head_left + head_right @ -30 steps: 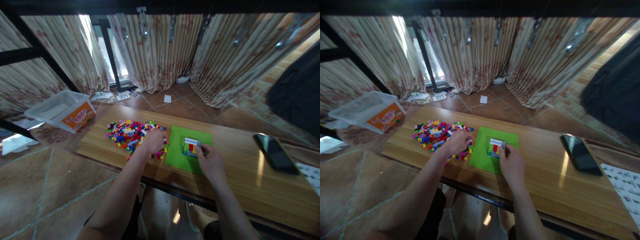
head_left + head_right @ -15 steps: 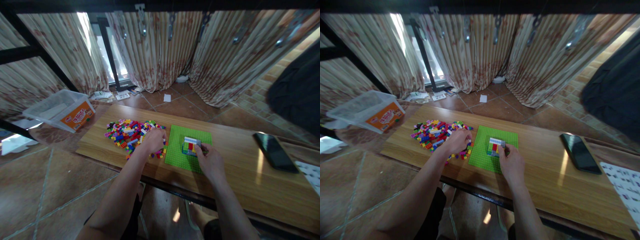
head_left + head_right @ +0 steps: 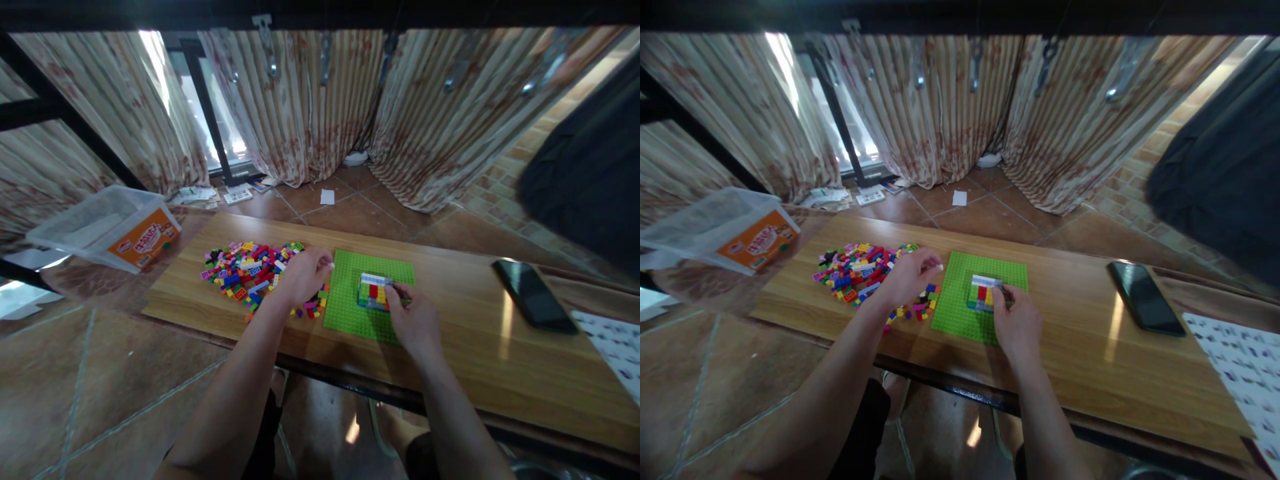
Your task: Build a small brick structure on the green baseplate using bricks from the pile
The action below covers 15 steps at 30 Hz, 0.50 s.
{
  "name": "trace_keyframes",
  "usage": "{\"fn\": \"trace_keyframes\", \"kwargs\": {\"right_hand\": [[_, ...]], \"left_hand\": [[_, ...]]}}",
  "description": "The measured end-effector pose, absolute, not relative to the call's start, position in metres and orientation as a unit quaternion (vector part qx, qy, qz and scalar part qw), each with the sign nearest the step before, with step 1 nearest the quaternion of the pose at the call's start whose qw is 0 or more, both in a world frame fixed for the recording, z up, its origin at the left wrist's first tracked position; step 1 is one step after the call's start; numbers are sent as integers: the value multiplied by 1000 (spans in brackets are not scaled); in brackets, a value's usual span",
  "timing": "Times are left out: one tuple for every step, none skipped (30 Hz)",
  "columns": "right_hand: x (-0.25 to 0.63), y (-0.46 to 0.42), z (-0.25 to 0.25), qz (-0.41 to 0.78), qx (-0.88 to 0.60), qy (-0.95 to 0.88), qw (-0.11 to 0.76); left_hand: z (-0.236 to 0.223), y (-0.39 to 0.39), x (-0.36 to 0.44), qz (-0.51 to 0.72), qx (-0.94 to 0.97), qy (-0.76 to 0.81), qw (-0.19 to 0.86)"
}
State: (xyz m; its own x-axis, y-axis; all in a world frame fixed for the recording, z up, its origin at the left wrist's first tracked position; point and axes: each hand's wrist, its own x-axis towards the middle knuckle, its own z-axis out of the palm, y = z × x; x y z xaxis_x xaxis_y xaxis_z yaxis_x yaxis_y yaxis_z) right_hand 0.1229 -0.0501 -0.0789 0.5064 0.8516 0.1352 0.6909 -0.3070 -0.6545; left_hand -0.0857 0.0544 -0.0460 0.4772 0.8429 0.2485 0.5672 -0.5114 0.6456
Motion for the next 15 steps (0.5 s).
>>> {"fn": "trace_keyframes", "kwargs": {"right_hand": [[123,-50,-78,122,-800,-472,348],[123,-50,-76,124,-802,-463,357],[123,-50,-75,126,-803,-456,363],[123,-50,-74,127,-803,-450,369],[123,-50,-72,128,-802,-446,376],[123,-50,-71,130,-800,-444,383],[123,-50,-71,131,-796,-443,390],[123,-51,-70,131,-794,-442,396],[123,-51,-70,132,-793,-440,401],[124,-51,-69,132,-792,-438,404],[124,-51,-69,133,-791,-438,407],[124,-52,-69,134,-790,-438,409],[124,-52,-68,135,-788,-438,411],[124,-52,-68,137,-787,-439,413],[125,-53,-68,140,-785,-439,415]], "left_hand": [[-46,53,-82,297,819,414,263],[-46,51,-78,310,815,403,278],[-46,48,-74,319,810,396,292],[-47,45,-69,325,806,391,304],[-48,42,-64,328,802,388,314],[-49,38,-59,328,800,383,324],[-51,36,-55,326,799,380,334],[-52,33,-51,323,798,376,342],[-53,31,-48,319,798,373,350],[-54,29,-46,314,798,371,356],[-56,27,-44,310,799,368,360],[-57,25,-42,306,801,366,363],[-57,22,-41,302,803,364,363],[-58,20,-39,298,807,360,362],[-59,18,-38,293,811,356,359]]}}
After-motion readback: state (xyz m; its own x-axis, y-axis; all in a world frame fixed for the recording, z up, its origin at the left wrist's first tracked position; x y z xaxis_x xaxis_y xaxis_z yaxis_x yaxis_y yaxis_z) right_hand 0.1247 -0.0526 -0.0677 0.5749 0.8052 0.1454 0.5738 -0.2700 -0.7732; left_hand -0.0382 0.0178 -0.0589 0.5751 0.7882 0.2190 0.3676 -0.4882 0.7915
